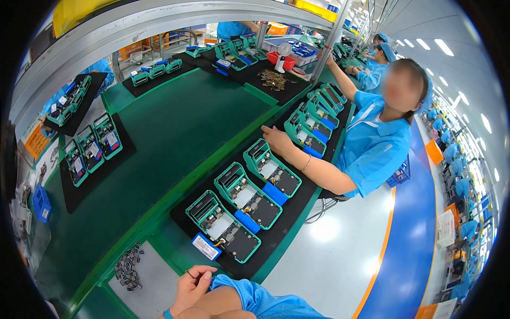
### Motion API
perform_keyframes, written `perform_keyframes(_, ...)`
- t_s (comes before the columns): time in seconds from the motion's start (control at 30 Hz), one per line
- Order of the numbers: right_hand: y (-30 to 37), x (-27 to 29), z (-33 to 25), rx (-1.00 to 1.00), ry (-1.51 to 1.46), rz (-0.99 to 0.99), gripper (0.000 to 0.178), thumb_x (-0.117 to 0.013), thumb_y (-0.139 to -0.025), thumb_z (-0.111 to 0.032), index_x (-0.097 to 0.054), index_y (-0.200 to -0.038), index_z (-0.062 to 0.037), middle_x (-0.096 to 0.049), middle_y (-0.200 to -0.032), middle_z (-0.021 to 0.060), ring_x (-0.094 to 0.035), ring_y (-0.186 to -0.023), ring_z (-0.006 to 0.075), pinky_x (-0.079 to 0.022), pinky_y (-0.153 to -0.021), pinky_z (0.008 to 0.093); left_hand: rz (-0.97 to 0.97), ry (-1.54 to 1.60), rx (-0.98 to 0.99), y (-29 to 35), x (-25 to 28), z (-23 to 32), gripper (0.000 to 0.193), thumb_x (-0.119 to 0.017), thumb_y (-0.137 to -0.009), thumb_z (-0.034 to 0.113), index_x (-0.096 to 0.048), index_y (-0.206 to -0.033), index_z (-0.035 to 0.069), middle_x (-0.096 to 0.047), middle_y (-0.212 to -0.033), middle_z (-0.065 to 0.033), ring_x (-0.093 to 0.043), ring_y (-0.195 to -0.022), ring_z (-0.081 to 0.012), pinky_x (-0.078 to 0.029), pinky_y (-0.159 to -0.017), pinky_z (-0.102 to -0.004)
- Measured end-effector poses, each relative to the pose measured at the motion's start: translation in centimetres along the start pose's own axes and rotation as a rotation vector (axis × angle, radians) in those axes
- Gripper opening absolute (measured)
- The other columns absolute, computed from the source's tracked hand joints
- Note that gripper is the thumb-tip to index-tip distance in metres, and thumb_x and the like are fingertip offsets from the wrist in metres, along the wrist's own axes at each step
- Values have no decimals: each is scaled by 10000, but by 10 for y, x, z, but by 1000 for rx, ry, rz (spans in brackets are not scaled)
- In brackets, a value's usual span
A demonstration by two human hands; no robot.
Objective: The person assembles electronic components into plastic casings by hand, placing pcb boards and screws into the casings.
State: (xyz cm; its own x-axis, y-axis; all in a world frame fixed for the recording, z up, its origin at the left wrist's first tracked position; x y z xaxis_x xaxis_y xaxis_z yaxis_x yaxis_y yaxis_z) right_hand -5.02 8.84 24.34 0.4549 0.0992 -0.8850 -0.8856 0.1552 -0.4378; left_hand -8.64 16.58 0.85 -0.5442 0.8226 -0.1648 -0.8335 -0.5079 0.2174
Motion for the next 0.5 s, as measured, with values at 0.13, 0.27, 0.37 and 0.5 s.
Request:
perform_keyframes(0.13,6,2,-8,19,21,53,109,-584,-959,-201,-655,-878,-222,-587,-860,-65,-551,-949,107,-390,-875,408,-6,-43,-29,0,-1,6,154,-583,-1001,113,-671,-1081,15,-531,-749,72,-411,-665,-15,-330,-584,-193)
perform_keyframes(0.27,-5,-7,8,27,-7,46,110,-583,-959,-202,-655,-879,-222,-587,-858,-68,-548,-938,105,-388,-874,407,-14,8,-3,-1,-2,4,154,-583,-1000,112,-671,-1080,13,-532,-752,73,-411,-666,-16,-334,-588,-192)
perform_keyframes(0.37,-9,-11,15,18,-63,19,108,-582,-959,-205,-652,-879,-223,-588,-859,-69,-545,-936,106,-385,-879,410,-7,-7,-13,-1,-1,1,153,-584,-1001,111,-671,-1082,16,-529,-751,75,-411,-665,-14,-331,-586,-191)
perform_keyframes(0.5,-5,-9,9,57,-134,29,104,-581,-958,-208,-650,-882,-224,-587,-860,-68,-543,-936,107,-384,-883,413,-9,14,-19,0,-1,0,151,-584,-1003,113,-672,-1086,23,-527,-750,79,-410,-667,-9,-325,-584,-190)
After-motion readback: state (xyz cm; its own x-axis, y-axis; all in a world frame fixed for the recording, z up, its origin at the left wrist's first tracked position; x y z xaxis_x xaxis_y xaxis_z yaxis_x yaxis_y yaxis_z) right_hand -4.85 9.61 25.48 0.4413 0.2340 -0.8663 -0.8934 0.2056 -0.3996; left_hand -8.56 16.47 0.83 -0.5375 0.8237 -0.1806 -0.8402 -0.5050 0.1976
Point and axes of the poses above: each hand's wrist, its own y-axis away from the middle knuckle, its own x-axis out of the back of the hand, z = x × y, the point moved 8 cm from there along -y, towards the middle knuckle
